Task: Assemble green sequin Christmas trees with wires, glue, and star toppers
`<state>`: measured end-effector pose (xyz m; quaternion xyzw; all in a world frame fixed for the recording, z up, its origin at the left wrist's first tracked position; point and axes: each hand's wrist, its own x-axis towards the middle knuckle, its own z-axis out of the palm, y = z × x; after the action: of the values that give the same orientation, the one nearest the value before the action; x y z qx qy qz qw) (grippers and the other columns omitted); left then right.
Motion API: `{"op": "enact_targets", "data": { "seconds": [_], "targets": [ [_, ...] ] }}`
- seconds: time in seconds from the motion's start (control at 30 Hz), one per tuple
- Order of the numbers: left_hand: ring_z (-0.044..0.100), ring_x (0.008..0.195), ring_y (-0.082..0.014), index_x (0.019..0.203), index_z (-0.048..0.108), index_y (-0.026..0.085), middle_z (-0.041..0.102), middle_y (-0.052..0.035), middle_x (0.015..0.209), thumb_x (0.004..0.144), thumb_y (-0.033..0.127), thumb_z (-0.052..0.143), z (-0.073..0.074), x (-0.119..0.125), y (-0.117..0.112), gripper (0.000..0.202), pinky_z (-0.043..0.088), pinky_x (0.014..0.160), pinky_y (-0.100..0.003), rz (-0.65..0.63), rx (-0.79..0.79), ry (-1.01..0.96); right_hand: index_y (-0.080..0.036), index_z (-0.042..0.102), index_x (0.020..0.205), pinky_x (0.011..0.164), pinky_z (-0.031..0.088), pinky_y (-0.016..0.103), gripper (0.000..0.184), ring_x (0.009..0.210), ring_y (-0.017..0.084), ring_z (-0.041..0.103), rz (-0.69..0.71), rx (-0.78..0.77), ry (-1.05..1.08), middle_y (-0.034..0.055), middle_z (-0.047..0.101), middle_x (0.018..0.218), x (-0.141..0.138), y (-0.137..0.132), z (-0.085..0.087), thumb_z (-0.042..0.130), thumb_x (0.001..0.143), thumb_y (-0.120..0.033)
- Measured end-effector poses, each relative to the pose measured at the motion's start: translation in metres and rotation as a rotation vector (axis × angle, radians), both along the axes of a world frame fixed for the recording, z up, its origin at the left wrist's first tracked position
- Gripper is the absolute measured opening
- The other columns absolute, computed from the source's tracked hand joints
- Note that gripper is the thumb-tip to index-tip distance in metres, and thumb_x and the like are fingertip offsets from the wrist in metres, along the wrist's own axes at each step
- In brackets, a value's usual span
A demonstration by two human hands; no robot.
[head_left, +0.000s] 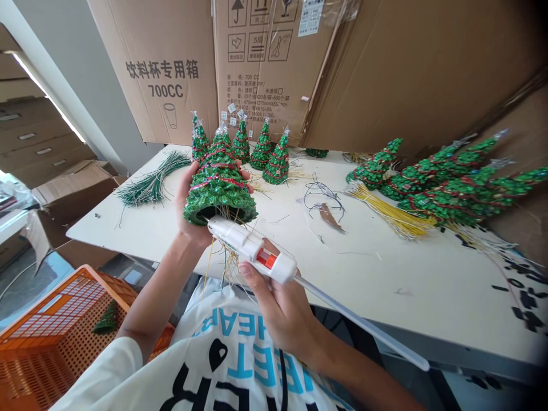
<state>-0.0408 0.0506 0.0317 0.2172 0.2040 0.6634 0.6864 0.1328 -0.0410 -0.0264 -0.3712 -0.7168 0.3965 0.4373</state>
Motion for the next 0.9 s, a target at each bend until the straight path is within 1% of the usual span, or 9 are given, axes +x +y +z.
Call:
{"op": "enact_targets", "data": {
  "seconds": [0.07,0.13,0.23,0.3,0.4,0.53,0.73,0.9],
  "targets": [
    [0.081,0.114,-0.0435,0.124,0.080,0.020,0.084,-0.0192,0.106,0.104,0.058,0.048,-0.001,0.000,0.000,0.053,0.071,0.088,-0.056,-0.027,0.018,-0.002,-0.027,0.052,0.097,0.072,0.047,0.035,0.023,0.073,0.018,0.056,0.005,0.022,0.011,-0.0010,0.058,0.090,-0.001,-0.001,0.000,0.053,0.116,-0.041],
    [0.081,0.113,-0.0428,0.121,0.081,0.019,0.083,-0.0193,0.103,0.104,0.058,0.049,-0.002,0.000,0.001,0.053,0.071,0.089,-0.055,-0.033,0.024,-0.012,-0.027,0.051,0.097,0.066,0.045,0.034,0.020,0.071,0.017,0.056,-0.005,0.076,-0.001,-0.0009,0.056,0.090,-0.003,-0.002,0.000,0.052,0.115,-0.035],
    [0.080,0.116,-0.0422,0.118,0.081,0.020,0.082,-0.0190,0.108,0.102,0.059,0.052,-0.005,0.002,0.002,0.051,0.071,0.091,-0.055,-0.025,0.006,-0.035,-0.028,0.051,0.101,0.065,0.047,0.033,0.011,0.075,0.018,0.059,-0.046,0.220,-0.064,0.0004,0.057,0.093,-0.005,-0.004,-0.004,0.051,0.111,-0.022],
    [0.080,0.118,-0.0419,0.115,0.081,0.021,0.082,-0.0187,0.113,0.101,0.061,0.054,-0.006,0.003,0.004,0.050,0.071,0.091,-0.054,-0.026,0.002,-0.034,-0.028,0.051,0.103,0.066,0.049,0.033,0.014,0.078,0.019,0.061,-0.072,0.305,-0.117,0.0014,0.058,0.095,-0.005,-0.005,-0.008,0.050,0.106,-0.014],
    [0.080,0.118,-0.0425,0.114,0.081,0.022,0.083,-0.0178,0.112,0.101,0.063,0.054,-0.008,0.004,0.005,0.051,0.072,0.089,-0.055,-0.009,0.012,-0.028,-0.028,0.050,0.102,0.066,0.050,0.032,0.018,0.077,0.019,0.062,-0.105,0.374,-0.172,0.0014,0.058,0.095,-0.006,-0.005,-0.011,0.050,0.103,-0.009],
    [0.081,0.116,-0.0407,0.121,0.080,0.024,0.084,-0.0151,0.109,0.103,0.059,0.056,-0.010,0.003,0.003,0.046,0.072,0.089,-0.055,0.045,0.004,-0.009,-0.028,0.050,0.103,0.065,0.051,0.032,0.020,0.077,0.019,0.064,-0.109,0.396,-0.167,0.0015,0.059,0.095,-0.007,-0.003,-0.012,0.050,0.102,-0.008],
    [0.081,0.114,-0.0407,0.128,0.078,0.026,0.084,-0.0137,0.110,0.102,0.061,0.062,-0.011,0.002,-0.002,0.046,0.072,0.089,-0.055,0.120,-0.051,0.002,-0.029,0.054,0.108,0.067,0.055,0.031,0.017,0.080,0.020,0.066,-0.094,0.388,-0.109,0.0020,0.061,0.096,-0.010,0.000,-0.016,0.051,0.105,-0.013],
    [0.081,0.115,-0.0395,0.129,0.078,0.029,0.084,-0.0124,0.112,0.101,0.058,0.066,-0.018,0.001,0.001,0.042,0.072,0.088,-0.054,0.173,-0.040,-0.006,-0.030,0.057,0.112,0.069,0.054,0.033,0.018,0.085,0.022,0.067,-0.060,0.354,-0.044,0.0035,0.063,0.100,-0.010,0.000,-0.017,0.049,0.108,-0.015]
  ]
}}
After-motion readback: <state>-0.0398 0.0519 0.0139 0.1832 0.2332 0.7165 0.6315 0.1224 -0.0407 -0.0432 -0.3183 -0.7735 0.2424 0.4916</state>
